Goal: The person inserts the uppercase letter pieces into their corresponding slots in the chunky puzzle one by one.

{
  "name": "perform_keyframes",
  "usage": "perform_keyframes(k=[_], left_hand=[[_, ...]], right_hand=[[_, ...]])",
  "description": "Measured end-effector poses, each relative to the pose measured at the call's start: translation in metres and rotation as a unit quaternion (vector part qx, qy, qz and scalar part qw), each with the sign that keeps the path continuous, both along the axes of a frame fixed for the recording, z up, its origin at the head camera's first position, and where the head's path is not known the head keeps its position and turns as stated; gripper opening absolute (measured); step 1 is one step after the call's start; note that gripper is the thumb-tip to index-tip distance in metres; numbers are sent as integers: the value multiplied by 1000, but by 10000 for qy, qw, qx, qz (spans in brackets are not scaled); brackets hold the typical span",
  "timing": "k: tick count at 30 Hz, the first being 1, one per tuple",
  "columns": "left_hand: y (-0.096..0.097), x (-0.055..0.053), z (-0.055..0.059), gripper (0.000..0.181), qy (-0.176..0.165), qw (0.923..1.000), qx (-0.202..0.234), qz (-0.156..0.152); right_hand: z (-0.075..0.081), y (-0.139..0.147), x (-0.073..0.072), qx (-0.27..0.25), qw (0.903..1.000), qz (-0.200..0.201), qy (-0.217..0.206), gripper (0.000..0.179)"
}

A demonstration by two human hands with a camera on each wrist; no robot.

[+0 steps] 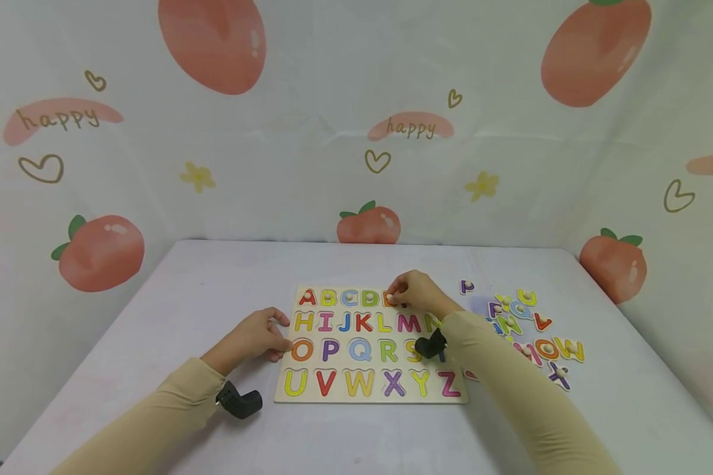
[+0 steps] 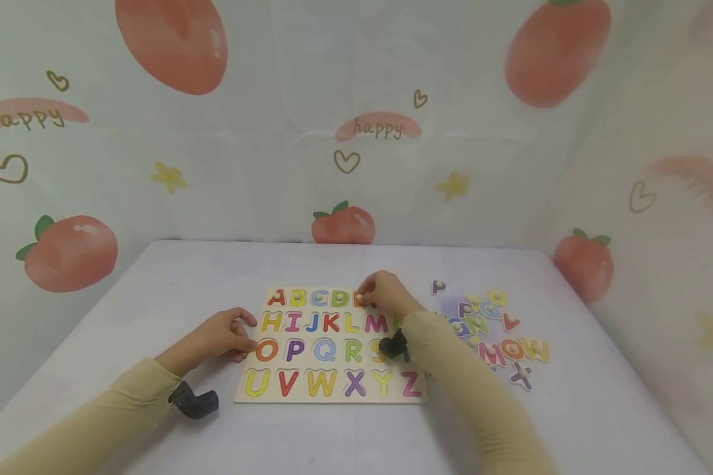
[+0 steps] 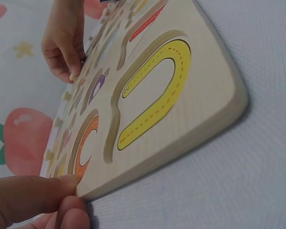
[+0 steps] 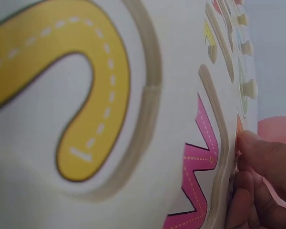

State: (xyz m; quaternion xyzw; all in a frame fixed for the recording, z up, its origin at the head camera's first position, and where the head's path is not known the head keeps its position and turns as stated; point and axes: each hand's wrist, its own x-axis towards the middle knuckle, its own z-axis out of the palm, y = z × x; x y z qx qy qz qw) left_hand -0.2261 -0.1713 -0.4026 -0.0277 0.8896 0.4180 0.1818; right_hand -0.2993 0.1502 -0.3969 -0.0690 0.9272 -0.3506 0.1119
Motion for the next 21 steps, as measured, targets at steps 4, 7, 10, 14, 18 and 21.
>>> perform_keyframes(k=[4, 7, 10, 14, 18, 21], left_hand=[[0, 1, 1, 48, 2, 10000, 18, 10], [1, 1, 1, 48, -2, 10000, -3, 36], [2, 1, 1, 48, -4, 10000, -23, 54], [3, 0, 2, 48, -6, 10000, -62, 41], [3, -1, 2, 48, -22, 9999, -135, 50], [2, -1, 1, 48, -28, 9998, -168, 45]], right_hand=[[6, 1, 3, 62, 10000, 39, -27, 13], [12, 9, 7, 66, 9999, 90, 1, 19], [20, 24, 10, -28, 9998, 130, 148, 23], [30, 49, 17, -252, 9992, 93, 288, 29], [38, 78, 22, -399, 9987, -56, 321, 36], [41, 100, 26, -495, 9979, -197, 361, 39]])
